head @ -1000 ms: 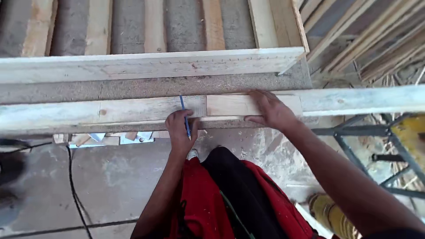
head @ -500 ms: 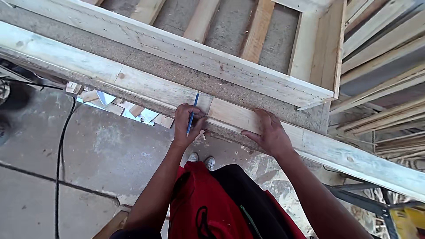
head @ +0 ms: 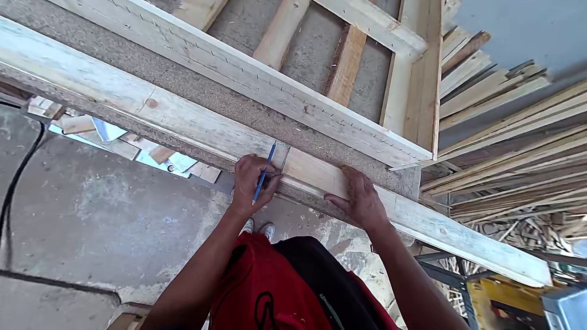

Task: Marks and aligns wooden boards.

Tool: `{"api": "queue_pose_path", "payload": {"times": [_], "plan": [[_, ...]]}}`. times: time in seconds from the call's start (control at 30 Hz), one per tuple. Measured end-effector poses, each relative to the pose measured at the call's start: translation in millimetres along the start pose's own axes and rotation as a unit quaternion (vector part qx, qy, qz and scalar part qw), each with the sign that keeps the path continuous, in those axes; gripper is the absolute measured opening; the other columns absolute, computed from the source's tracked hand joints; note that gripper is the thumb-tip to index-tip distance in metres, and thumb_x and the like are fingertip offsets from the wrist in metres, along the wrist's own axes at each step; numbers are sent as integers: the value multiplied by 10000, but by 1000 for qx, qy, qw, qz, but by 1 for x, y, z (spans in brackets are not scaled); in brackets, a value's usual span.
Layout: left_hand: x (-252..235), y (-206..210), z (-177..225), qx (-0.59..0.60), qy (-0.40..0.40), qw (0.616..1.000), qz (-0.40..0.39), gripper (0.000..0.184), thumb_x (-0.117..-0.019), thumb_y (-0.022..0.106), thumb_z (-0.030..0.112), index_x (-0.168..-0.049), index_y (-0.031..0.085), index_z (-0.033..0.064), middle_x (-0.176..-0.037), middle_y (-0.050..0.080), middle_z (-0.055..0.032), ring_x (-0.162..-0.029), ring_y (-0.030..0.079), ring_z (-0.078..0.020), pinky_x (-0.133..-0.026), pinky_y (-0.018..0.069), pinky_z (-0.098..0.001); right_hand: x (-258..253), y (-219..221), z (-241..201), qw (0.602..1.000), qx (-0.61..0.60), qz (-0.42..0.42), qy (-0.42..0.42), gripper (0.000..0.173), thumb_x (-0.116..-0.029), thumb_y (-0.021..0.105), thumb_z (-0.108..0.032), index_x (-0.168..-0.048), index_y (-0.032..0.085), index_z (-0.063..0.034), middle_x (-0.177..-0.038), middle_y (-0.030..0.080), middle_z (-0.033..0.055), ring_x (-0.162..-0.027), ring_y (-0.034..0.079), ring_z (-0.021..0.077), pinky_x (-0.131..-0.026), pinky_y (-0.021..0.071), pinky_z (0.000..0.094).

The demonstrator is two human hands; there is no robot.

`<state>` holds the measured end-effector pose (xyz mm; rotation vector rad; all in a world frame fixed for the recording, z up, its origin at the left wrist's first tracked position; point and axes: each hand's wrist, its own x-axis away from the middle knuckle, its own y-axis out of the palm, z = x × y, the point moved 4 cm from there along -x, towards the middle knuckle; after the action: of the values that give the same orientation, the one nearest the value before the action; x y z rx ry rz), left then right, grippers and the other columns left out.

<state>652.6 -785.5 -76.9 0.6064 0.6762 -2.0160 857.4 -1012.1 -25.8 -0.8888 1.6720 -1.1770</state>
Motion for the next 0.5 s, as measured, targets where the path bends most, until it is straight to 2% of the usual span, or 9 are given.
{"api": "queue_pose_path", "payload": {"times": [0.2, 0.5], "plan": [[-3, -1, 1, -6, -13, 1000, -16, 175, -843, 800, 188, -949, 666, 151, -973, 753, 6, -1062, 681, -164, -1142, 378, -504, 1, 1, 1, 1000, 9, -5, 5, 912, -859, 660, -708, -1413, 512, 1, -1391, 619, 180, -1315, 594, 334, -1128, 470, 483], [-6, -1, 2, -18, -18, 999, -32, 148, -850, 788, 203, -952, 684, 173, -977, 748, 29, -1060, 665, -138, -1119, 361, -484, 0, 1, 0, 1000, 7, 8, -9, 881, -865, 671, -689, -1393, 527, 1, -1381, 627, 172, -1315, 595, 322, -1138, 466, 467]]}}
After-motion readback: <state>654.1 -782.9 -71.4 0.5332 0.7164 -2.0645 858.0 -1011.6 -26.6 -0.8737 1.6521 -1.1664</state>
